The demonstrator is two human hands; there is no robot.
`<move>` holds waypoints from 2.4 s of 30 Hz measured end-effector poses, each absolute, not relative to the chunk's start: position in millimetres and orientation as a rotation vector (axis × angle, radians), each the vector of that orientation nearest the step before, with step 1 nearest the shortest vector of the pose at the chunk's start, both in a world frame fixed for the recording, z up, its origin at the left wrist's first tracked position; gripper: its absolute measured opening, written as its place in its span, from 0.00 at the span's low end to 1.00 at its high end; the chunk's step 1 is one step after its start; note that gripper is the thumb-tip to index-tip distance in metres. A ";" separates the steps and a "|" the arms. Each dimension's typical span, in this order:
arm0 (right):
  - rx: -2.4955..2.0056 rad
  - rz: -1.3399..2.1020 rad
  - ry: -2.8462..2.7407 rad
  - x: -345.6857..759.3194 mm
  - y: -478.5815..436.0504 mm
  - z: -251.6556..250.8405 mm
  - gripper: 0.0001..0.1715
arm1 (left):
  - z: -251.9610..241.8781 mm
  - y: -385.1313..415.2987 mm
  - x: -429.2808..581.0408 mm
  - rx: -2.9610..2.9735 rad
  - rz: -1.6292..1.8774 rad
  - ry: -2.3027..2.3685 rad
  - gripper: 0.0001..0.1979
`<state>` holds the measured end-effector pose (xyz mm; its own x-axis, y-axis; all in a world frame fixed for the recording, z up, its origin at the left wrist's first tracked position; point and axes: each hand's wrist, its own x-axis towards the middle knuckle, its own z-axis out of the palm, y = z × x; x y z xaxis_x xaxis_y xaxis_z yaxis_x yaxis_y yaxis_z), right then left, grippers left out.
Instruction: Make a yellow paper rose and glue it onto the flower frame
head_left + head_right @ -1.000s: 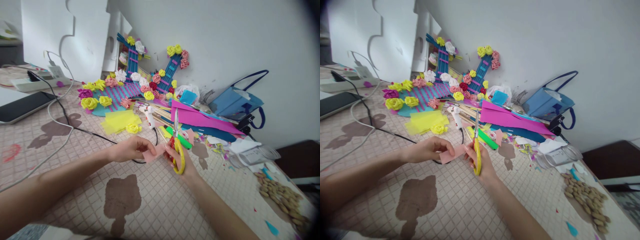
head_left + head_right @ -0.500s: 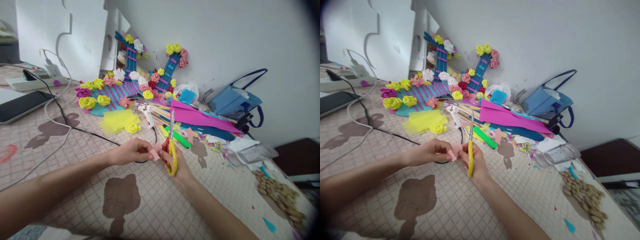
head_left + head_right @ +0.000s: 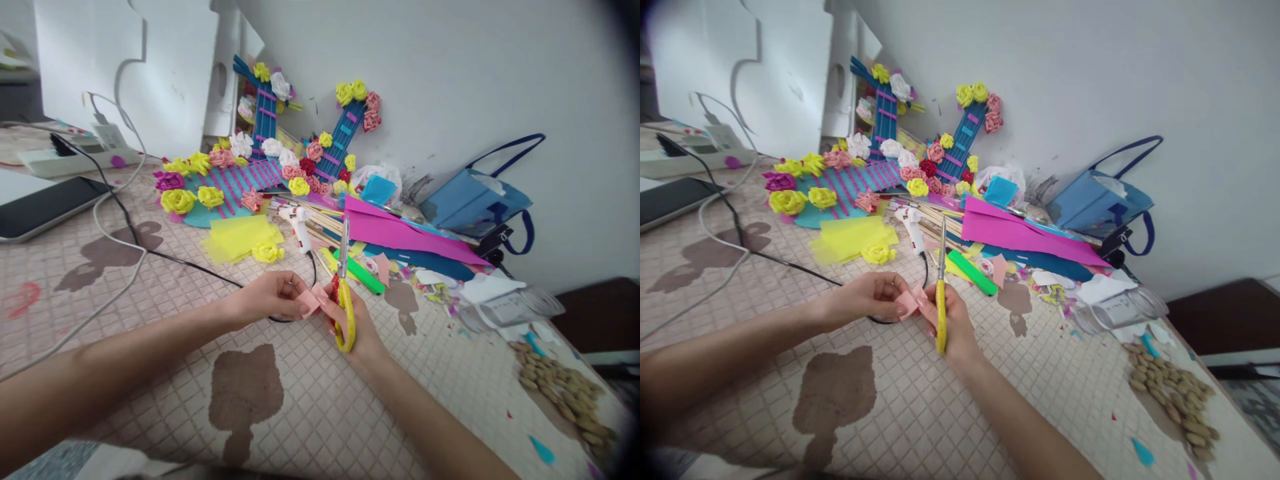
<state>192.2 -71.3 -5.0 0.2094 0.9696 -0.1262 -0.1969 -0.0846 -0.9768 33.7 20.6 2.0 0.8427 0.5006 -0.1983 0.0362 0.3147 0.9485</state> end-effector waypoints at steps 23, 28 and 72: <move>-1.270 1.118 -0.859 197.0 -69.4 0.6 0.13 | 4.2 23.8 34.1 1.321 0.369 0.478 0.18; -1.274 1.144 -0.862 198.4 -69.8 -0.6 0.13 | 3.5 25.4 33.8 1.320 0.374 0.497 0.17; -1.422 1.343 -1.393 209.8 -90.3 4.5 0.27 | 37.3 67.3 6.1 1.134 0.653 0.558 0.13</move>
